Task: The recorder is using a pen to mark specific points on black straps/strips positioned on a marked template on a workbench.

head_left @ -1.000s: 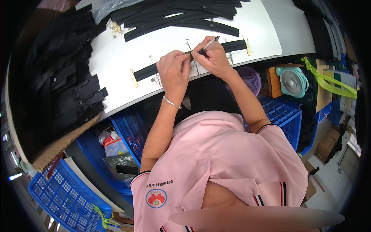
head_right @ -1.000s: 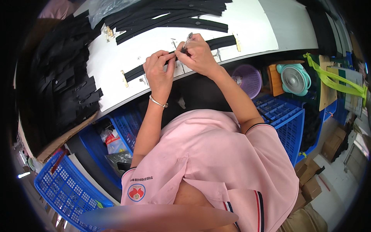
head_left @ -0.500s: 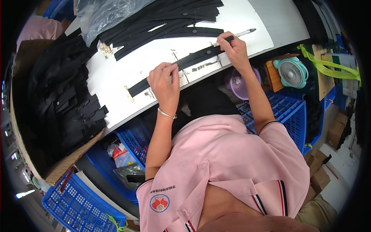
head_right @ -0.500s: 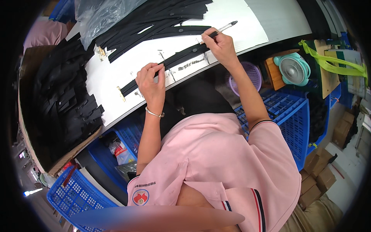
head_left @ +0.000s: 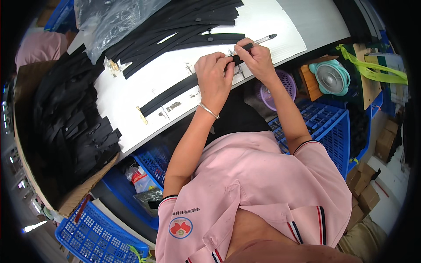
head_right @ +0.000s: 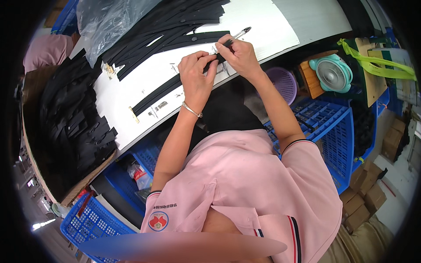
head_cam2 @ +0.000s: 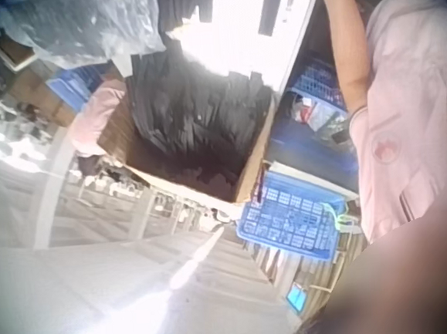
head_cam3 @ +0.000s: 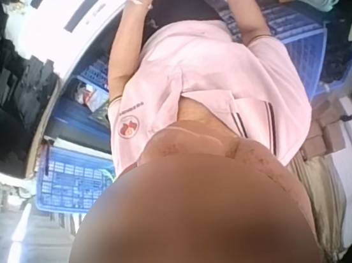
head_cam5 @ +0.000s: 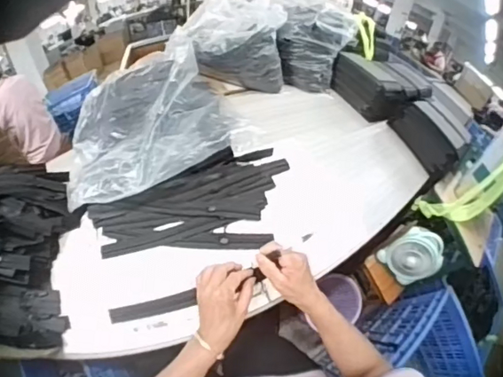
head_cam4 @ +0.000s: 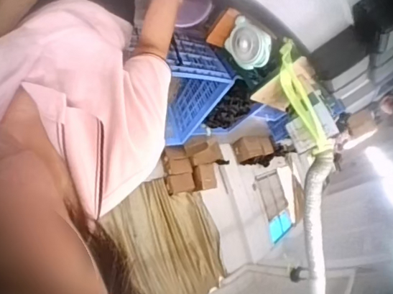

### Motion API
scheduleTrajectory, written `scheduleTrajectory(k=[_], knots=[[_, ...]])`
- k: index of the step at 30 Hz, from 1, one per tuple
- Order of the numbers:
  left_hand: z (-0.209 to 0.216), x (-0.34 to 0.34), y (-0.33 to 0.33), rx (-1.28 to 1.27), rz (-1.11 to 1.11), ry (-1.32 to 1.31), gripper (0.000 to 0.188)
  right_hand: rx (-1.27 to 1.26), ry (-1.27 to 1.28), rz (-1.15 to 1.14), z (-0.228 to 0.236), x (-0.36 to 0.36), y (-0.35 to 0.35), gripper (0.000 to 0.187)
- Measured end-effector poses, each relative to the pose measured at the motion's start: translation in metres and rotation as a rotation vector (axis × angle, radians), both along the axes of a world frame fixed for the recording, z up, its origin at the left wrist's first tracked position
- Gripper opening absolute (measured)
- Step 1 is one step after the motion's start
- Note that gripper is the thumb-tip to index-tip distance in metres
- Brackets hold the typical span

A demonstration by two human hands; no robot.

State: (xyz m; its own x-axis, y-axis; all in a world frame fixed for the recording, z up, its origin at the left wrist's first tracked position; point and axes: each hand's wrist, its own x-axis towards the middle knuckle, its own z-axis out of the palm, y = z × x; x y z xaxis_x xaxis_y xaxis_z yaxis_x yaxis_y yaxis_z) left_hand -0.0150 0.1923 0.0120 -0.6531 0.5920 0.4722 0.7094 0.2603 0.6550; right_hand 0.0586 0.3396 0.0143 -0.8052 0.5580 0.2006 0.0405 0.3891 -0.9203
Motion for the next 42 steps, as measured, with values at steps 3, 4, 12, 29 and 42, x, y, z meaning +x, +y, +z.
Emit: scheduleTrajectory(k=[3,4,12,29,42], knots=[[-0.001,0.002,-0.001,0.001,0.008,-0.001,0.013,0.140,0.027,0.007,-0.005,0.000,0.001,0.015],[-0.001,0.002,-0.001,0.001,0.015,0.007,0.013,0.138,0.027,0.007,-0.006,-0.001,0.001,0.015],[-0.001,0.003,-0.002,-0.021,0.030,0.026,0.013,-0.008,0.057,0.012,-0.008,0.003,-0.001,0.017],[0.006,-0.022,-0.004,-0.215,0.032,0.114,0.055,0.042,0.165,0.021,-0.011,0.012,0.004,0.012],[-0.023,-0.204,0.060,-0.287,0.064,0.380,0.060,0.014,0.054,-0.049,-0.014,0.018,0.000,0.009]])
